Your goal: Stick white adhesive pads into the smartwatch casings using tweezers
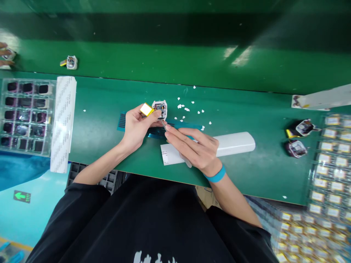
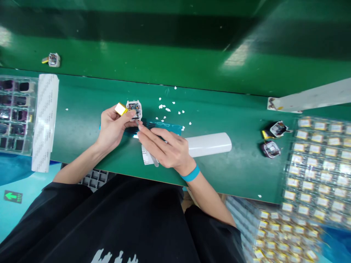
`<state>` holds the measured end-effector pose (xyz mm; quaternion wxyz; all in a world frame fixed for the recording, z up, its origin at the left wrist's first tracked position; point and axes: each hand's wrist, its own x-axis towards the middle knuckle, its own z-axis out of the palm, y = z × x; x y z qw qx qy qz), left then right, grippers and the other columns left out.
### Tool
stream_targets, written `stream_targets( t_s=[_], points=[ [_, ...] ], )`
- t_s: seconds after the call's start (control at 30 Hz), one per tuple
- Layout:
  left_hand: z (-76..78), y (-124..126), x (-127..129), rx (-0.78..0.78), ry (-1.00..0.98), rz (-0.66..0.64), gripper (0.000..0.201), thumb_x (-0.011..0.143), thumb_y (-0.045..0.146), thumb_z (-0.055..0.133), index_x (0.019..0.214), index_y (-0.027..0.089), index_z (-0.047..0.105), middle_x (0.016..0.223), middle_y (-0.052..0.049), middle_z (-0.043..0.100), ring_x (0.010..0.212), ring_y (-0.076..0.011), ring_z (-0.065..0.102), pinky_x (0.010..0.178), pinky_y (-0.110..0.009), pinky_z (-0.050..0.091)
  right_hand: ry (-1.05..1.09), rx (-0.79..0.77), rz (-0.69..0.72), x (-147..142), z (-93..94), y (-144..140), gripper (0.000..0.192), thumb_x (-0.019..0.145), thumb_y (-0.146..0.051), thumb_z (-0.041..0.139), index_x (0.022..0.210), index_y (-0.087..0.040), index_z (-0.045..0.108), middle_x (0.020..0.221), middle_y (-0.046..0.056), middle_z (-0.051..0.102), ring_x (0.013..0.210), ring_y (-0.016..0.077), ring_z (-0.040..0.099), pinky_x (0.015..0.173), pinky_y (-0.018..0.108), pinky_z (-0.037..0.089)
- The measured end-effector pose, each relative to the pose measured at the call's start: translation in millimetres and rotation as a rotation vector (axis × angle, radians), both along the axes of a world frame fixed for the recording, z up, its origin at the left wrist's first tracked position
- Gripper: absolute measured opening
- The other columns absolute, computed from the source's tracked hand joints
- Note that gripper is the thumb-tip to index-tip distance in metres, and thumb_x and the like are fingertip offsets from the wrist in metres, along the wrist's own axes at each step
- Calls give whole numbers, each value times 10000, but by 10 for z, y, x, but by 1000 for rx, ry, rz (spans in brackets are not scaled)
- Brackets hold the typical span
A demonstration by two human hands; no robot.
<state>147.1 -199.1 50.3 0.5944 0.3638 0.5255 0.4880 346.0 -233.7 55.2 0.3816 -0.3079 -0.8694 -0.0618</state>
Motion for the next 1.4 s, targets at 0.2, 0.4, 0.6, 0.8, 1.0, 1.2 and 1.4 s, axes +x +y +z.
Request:
stream_targets(
  t_s=[0.2,0.4,0.6,0.8,1.0,1.2,1.4],
  points=[
    [-51,17,-16,112,76,-27,454,822,473,884,1121,211,664,935,3,761,728,-161,788,720,-302,696,108,-60,-12,-16,-34,-8,382,957,-44,723,1330,-117,683,1224,86,784,976,179,756,862,289,664],
    [-6,-8,-12,63,98,-18,441,800,432,895,1109,217,664,916,9,757,716,-146,769,725,-290,682,161,-88,2,-34,-61,9,415,945,-21,717,1349,-109,683,1228,110,783,992,191,756,848,302,660],
    [-126,231,-62,26,137,5,471,746,276,885,1134,208,626,884,9,739,686,-146,765,692,-267,653,148,-109,-50,-3,-67,24,394,987,-72,685,1362,-190,691,1246,57,784,985,179,738,833,298,636],
    [-239,999,-248,141,432,107,548,860,332,805,1331,175,574,1304,-166,716,880,-194,786,831,-320,646,182,-143,-203,176,34,91,319,1024,-101,640,1313,-214,712,1112,40,812,981,195,708,852,323,612],
    [-107,168,-505,758,993,-590,605,950,496,727,1474,217,614,1636,-166,511,1541,-347,465,1284,-583,341,132,-333,-359,615,-34,-373,307,1083,-150,524,1312,-224,714,1065,53,791,1003,199,737,793,308,619],
    [-200,-487,-680,727,1324,-848,479,1087,390,536,1565,367,542,1734,-60,353,1632,-345,297,1320,-644,229,-31,-427,-444,748,-350,-972,343,1093,-222,515,1393,-182,674,1292,127,750,1217,261,724,968,392,650],
    [-262,-151,-377,713,1324,-819,425,1119,328,445,1505,411,602,1705,-5,416,1611,-303,357,1320,-609,247,85,-469,-457,726,-465,-1111,441,1073,-159,501,1492,-231,618,1385,116,712,1307,271,683,1091,456,616]
  ],
)
